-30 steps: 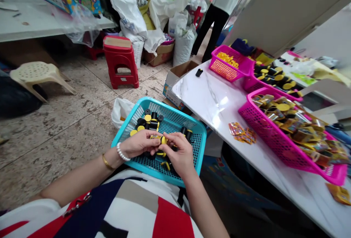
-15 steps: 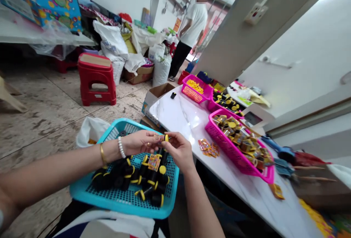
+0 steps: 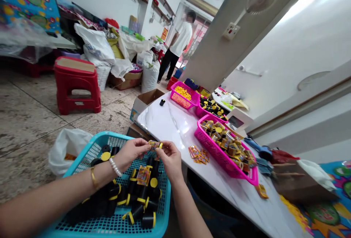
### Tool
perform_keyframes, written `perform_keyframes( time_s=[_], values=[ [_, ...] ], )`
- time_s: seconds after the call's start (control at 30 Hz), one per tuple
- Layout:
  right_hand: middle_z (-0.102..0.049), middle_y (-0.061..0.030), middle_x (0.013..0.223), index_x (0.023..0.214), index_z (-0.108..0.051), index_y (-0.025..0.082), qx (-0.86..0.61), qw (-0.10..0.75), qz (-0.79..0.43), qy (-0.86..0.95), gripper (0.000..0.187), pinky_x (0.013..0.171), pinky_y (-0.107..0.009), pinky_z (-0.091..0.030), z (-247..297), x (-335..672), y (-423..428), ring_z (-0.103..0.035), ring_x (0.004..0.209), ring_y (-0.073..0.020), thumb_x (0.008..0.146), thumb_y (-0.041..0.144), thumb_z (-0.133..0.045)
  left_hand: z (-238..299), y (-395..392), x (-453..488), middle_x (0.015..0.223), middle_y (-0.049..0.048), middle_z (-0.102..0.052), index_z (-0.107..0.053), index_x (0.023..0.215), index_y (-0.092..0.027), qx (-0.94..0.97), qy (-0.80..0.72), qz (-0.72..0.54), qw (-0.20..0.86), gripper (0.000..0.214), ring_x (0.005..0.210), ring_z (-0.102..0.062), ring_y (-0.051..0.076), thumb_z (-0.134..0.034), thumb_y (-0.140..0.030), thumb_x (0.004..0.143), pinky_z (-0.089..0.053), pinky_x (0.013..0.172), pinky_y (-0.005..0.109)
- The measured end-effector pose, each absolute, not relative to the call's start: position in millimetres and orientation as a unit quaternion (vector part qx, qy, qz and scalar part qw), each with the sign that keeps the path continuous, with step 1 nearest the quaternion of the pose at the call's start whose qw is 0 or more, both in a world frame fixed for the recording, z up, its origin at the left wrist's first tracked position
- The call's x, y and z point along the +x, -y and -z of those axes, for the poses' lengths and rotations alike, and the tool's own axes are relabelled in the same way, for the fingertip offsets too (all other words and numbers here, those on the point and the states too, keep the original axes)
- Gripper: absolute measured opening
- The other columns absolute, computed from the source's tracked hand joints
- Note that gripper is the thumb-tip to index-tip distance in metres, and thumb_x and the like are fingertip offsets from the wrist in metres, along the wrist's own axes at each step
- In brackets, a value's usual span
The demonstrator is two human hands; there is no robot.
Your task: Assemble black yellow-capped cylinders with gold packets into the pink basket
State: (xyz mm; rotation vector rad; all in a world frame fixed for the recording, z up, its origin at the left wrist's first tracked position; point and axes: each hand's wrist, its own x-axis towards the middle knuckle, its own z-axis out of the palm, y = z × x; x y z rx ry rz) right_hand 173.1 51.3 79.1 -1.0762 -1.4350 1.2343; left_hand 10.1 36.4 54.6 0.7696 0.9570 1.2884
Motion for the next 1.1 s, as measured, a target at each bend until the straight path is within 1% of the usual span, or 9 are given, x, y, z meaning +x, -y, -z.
perform_keyframes(
  time_s=[0.07, 0.3, 0.47, 0.53, 0.67, 0.73, 0.83, 0.93, 1.1],
  values=[
    [-0.067, 0.0002, 0.075, 0.090, -0.064, 0.018, -0.426, 0.459, -0.515, 0.585, 0.025, 0.052, -0.024, -0.051, -78, 170, -53, -0.057, 0.056, -0.0108, 0.071, 0.029, -0.076, -56, -37, 6, 0.053, -0.0040, -0.053, -0.063, 0.064, -0.012, 0.359, -0.426, -0.568, 0.606, 0.034, 0.048, -0.041, 0.007, -0.080, -0.040, 0.058, -0.030, 0.046, 0.021],
    [-0.067, -0.0016, 0.080, 0.095, -0.066, 0.017, -0.402, 0.429, -0.553, 0.590, 0.029, 0.054, -0.025, -0.052, -78, 171, -64, -0.058, 0.059, -0.0115, 0.071, 0.031, -0.075, -65, -32, -4, 0.065, 0.0004, -0.063, -0.066, 0.064, -0.013, 0.354, -0.422, -0.574, 0.606, 0.027, 0.065, -0.052, 0.012, -0.080, -0.035, 0.056, -0.039, 0.063, 0.025],
    [-0.069, -0.0032, 0.086, 0.097, -0.067, 0.018, -0.405, 0.420, -0.550, 0.598, 0.029, 0.060, -0.028, -0.054, -78, 171, -65, -0.061, 0.066, -0.0136, 0.071, 0.031, -0.075, -67, -35, -4, 0.062, -0.0022, -0.058, -0.063, 0.065, -0.014, 0.353, -0.419, -0.580, 0.602, 0.029, 0.060, -0.048, 0.010, -0.078, -0.038, 0.062, -0.037, 0.059, 0.023],
    [-0.069, -0.0030, 0.087, 0.096, -0.067, 0.019, -0.412, 0.429, -0.546, 0.590, 0.029, 0.061, -0.028, -0.054, -76, 171, -63, -0.061, 0.069, -0.0147, 0.071, 0.030, -0.076, -64, -35, -3, 0.064, -0.0020, -0.058, -0.063, 0.070, -0.014, 0.348, -0.421, -0.586, 0.599, 0.030, 0.060, -0.048, 0.010, -0.077, -0.039, 0.064, -0.037, 0.057, 0.023],
    [-0.069, -0.0019, 0.086, 0.098, -0.067, 0.021, -0.411, 0.431, -0.550, 0.585, 0.031, 0.065, -0.029, -0.054, -69, 171, -58, -0.063, 0.072, -0.0157, 0.069, 0.028, -0.078, -58, -33, -4, 0.087, 0.0031, -0.064, -0.061, 0.095, -0.015, 0.365, -0.461, -0.575, 0.569, 0.042, 0.074, -0.056, 0.013, -0.078, -0.041, 0.065, -0.042, 0.062, 0.023],
    [-0.069, -0.0011, 0.084, 0.101, -0.067, 0.022, -0.405, 0.419, -0.552, 0.597, 0.033, 0.069, -0.030, -0.054, -68, 171, -53, -0.063, 0.073, -0.0156, 0.070, 0.025, -0.077, -56, -31, -4, 0.084, 0.0035, -0.063, -0.060, 0.096, -0.015, 0.386, -0.433, -0.527, 0.621, 0.043, 0.071, -0.057, 0.013, -0.074, -0.045, 0.069, -0.043, 0.059, 0.024],
    [-0.068, -0.0019, 0.089, 0.105, -0.068, 0.023, -0.396, 0.406, -0.539, 0.623, 0.035, 0.074, -0.031, -0.054, -68, 171, -47, -0.064, 0.079, -0.0169, 0.071, 0.025, -0.076, -53, -29, -3, 0.070, 0.0003, -0.060, -0.061, 0.087, -0.013, 0.390, -0.364, -0.469, 0.704, 0.041, 0.057, -0.053, 0.010, -0.071, -0.048, 0.071, -0.042, 0.053, 0.023],
    [-0.066, -0.0032, 0.097, 0.106, -0.068, 0.023, -0.390, 0.400, -0.530, 0.637, 0.033, 0.074, -0.032, -0.054, -71, 172, -44, -0.064, 0.081, -0.0175, 0.073, 0.026, -0.074, -51, -29, -1, 0.068, -0.0008, -0.060, -0.061, 0.086, -0.012, 0.377, -0.344, -0.477, 0.716, 0.040, 0.054, -0.053, 0.008, -0.075, -0.045, 0.069, -0.041, 0.051, 0.021],
    [-0.069, -0.0024, 0.083, 0.098, -0.068, 0.021, -0.415, 0.394, -0.525, 0.630, 0.028, 0.070, -0.032, -0.055, -76, 172, -48, -0.065, 0.072, -0.0173, 0.072, 0.030, -0.074, -53, -34, 0, 0.073, 0.0039, -0.065, -0.065, 0.085, -0.011, 0.355, -0.342, -0.471, 0.732, 0.040, 0.054, -0.055, 0.008, -0.074, -0.046, 0.069, -0.041, 0.049, 0.020]
  ],
)
